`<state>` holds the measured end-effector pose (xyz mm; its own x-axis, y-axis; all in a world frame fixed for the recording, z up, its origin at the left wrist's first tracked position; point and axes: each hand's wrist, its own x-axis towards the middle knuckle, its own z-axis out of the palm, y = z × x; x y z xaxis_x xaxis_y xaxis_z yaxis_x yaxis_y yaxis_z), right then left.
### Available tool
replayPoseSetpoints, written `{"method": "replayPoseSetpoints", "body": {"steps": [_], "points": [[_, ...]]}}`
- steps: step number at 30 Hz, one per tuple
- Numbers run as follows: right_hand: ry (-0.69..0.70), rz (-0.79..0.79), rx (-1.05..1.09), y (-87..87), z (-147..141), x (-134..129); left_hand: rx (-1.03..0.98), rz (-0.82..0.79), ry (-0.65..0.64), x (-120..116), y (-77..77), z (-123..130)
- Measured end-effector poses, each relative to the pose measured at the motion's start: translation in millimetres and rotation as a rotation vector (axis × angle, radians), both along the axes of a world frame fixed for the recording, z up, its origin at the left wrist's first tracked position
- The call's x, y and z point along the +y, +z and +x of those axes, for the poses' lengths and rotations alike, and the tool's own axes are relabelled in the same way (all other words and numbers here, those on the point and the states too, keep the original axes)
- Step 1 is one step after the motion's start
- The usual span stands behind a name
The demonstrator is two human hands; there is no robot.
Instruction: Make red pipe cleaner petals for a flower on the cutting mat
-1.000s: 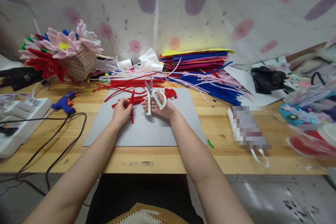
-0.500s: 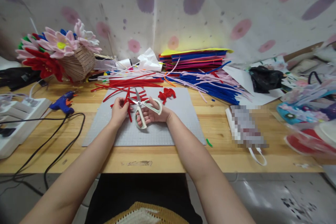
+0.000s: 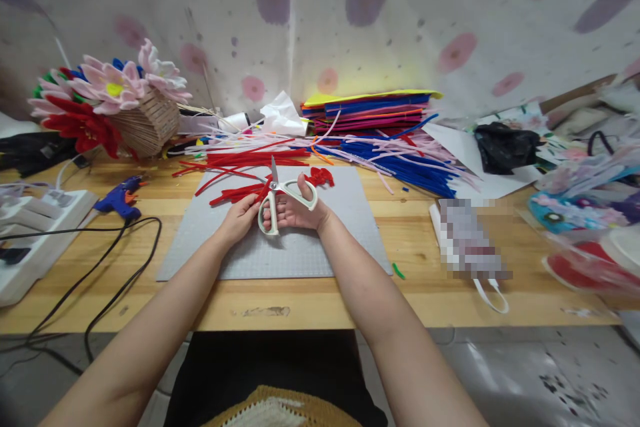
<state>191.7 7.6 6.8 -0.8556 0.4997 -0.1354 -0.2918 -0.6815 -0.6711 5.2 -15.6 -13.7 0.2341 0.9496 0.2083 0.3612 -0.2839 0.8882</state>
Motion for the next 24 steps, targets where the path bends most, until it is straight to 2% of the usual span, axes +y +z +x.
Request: {"method": "replayPoseSetpoints", "body": {"steps": [5,15,21,24], "points": [[-0.057,0.014,-0.011,-1.4,-0.1,1.7,0.06,-0.008,-0.046,3.1,-1.6,-4.8],[-0.163,0.06,0.033,-2.9,-0.7,0.7,0.016,0.002,-0.038,9.5,-3.4,2.0],[-0.158,0.032,0.029,-3.0,-8.4,-2.2,0.007,-0.016,-0.017,8.6,-4.7,-1.2],[-0.144,-0.009,0.008,-1.9,-11.4,-3.0,0.077,-0.028,0.019,7.2,-4.9,-5.9]]}}
